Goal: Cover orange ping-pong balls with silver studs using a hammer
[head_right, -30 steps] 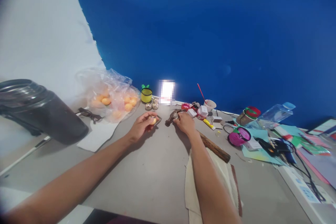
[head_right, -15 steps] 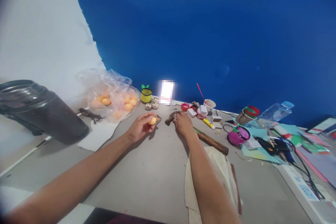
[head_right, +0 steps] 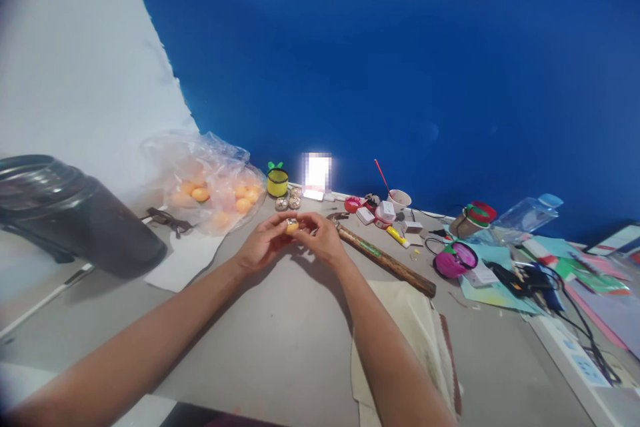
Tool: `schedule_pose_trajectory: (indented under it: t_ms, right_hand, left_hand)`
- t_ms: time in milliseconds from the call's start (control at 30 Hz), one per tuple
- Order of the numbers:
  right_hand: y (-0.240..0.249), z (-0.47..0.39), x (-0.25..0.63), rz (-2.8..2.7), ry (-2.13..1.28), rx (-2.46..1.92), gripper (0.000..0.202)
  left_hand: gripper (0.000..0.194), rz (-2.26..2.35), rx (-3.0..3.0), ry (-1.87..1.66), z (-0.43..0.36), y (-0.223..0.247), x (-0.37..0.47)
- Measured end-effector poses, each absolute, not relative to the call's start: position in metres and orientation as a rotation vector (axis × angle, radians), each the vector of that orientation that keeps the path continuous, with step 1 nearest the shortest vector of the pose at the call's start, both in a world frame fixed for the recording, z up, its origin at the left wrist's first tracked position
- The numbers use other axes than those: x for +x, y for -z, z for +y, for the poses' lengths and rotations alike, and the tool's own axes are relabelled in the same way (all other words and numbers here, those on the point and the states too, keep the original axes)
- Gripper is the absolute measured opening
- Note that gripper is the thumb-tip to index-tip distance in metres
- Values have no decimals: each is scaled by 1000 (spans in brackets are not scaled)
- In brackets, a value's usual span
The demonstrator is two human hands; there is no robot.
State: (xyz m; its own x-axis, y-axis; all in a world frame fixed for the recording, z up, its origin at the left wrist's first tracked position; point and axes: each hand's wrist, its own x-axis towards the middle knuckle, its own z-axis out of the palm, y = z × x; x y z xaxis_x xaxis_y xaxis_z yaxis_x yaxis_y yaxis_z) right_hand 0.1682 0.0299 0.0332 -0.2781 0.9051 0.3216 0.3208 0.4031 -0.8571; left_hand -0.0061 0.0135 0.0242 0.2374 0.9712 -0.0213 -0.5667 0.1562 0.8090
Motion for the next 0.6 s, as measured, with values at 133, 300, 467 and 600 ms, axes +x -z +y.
schedule_pose_trajectory:
  t_ms: [133, 300, 467, 600]
  right_hand:
    - [-30, 20, 159, -1980, -517, -1210, 50]
    - [-30, 18, 156, -1982, -381, -1279, 24]
    - [-28, 27, 168, -1968, -632, -1111, 27]
    - [-24, 29, 174, -2075, -479, -1101, 25]
  left_hand:
    - [44, 680, 760, -1239, 10, -25, -2]
    - [45, 703, 770, -1254, 5, -24, 5]
    - [33, 666, 737, -1221, 7, -22, 5]
    - [17, 675, 637, -1144, 10, -17, 3]
